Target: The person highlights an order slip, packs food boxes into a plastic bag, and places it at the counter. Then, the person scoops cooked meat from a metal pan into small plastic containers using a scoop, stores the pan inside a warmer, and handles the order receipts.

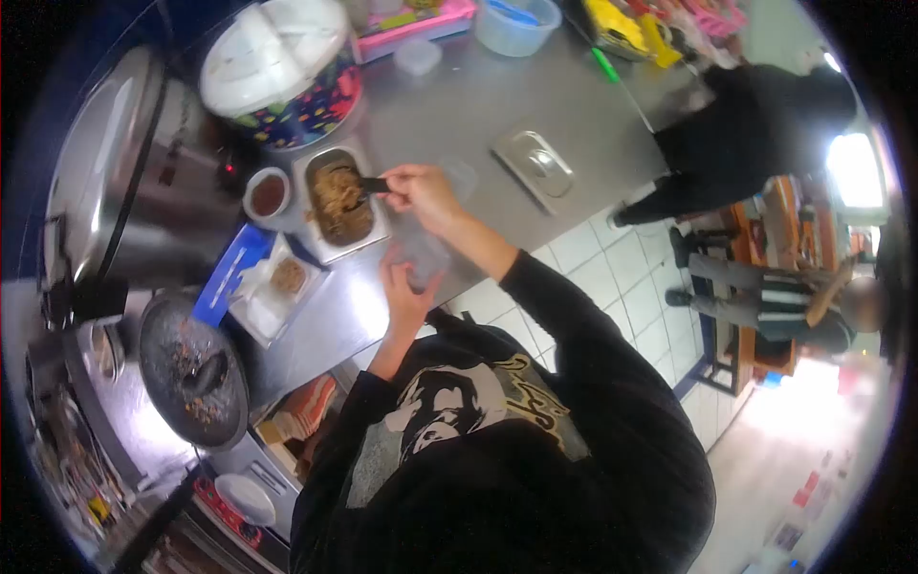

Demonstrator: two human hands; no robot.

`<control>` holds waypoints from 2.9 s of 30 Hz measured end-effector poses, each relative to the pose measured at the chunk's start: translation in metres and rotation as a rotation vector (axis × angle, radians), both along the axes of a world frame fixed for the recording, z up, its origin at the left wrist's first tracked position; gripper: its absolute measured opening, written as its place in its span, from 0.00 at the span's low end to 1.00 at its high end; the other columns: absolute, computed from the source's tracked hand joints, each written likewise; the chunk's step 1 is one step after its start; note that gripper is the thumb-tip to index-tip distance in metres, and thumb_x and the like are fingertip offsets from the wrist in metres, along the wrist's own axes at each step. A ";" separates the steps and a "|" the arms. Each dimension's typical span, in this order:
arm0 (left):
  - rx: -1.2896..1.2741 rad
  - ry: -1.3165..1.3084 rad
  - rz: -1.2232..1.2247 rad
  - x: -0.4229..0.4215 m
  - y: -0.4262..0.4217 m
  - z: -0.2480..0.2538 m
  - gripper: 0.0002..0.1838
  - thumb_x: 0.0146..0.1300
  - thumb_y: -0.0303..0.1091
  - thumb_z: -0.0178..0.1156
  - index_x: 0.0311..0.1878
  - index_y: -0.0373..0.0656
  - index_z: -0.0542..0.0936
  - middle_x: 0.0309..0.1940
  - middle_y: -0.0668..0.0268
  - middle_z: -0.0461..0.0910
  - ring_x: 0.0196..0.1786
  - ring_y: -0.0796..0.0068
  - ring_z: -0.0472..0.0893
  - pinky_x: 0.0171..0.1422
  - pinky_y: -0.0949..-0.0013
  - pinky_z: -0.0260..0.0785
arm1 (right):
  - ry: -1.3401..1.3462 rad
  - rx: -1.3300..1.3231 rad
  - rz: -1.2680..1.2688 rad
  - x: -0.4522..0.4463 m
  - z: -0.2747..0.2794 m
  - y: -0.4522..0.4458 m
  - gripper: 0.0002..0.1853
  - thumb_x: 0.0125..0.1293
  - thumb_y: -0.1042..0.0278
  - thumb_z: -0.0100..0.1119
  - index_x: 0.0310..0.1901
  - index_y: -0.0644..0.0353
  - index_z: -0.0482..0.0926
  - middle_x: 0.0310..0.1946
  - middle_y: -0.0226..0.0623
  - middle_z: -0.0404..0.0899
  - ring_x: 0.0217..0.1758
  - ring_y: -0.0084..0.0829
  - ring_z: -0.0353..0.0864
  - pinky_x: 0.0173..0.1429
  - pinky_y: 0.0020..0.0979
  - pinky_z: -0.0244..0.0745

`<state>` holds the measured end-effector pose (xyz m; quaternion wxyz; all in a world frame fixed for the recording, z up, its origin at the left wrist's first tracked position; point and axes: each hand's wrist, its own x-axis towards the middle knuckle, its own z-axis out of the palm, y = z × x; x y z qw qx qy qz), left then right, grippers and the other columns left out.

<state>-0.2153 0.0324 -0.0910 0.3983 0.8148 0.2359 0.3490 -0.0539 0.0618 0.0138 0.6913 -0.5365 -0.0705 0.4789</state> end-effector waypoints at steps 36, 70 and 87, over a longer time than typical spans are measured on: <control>0.101 -0.036 0.434 -0.010 0.113 0.139 0.49 0.35 0.32 0.80 0.56 0.30 0.55 0.53 0.52 0.66 0.57 0.59 0.69 0.63 0.60 0.54 | -2.079 0.293 0.258 -0.045 0.074 -0.019 0.21 0.51 0.79 0.60 0.50 0.73 0.75 0.44 0.44 0.76 0.40 0.41 0.79 0.41 0.33 0.76; 0.139 -0.429 0.229 -0.003 0.043 0.110 0.48 0.32 0.35 0.82 0.48 0.44 0.52 0.50 0.56 0.76 0.48 0.64 0.74 0.51 0.66 0.58 | -1.424 0.074 -0.023 -0.058 0.094 -0.121 0.21 0.51 0.94 0.46 0.43 0.63 0.81 0.30 0.38 0.80 0.25 0.24 0.77 0.28 0.22 0.71; -0.117 0.216 -0.003 0.025 0.004 -0.014 0.49 0.39 0.41 0.78 0.60 0.33 0.58 0.55 0.49 0.66 0.53 0.53 0.70 0.61 0.57 0.59 | -1.721 0.319 0.268 -0.022 0.029 0.018 0.16 0.52 0.80 0.55 0.45 0.65 0.77 0.37 0.42 0.76 0.37 0.35 0.79 0.40 0.31 0.76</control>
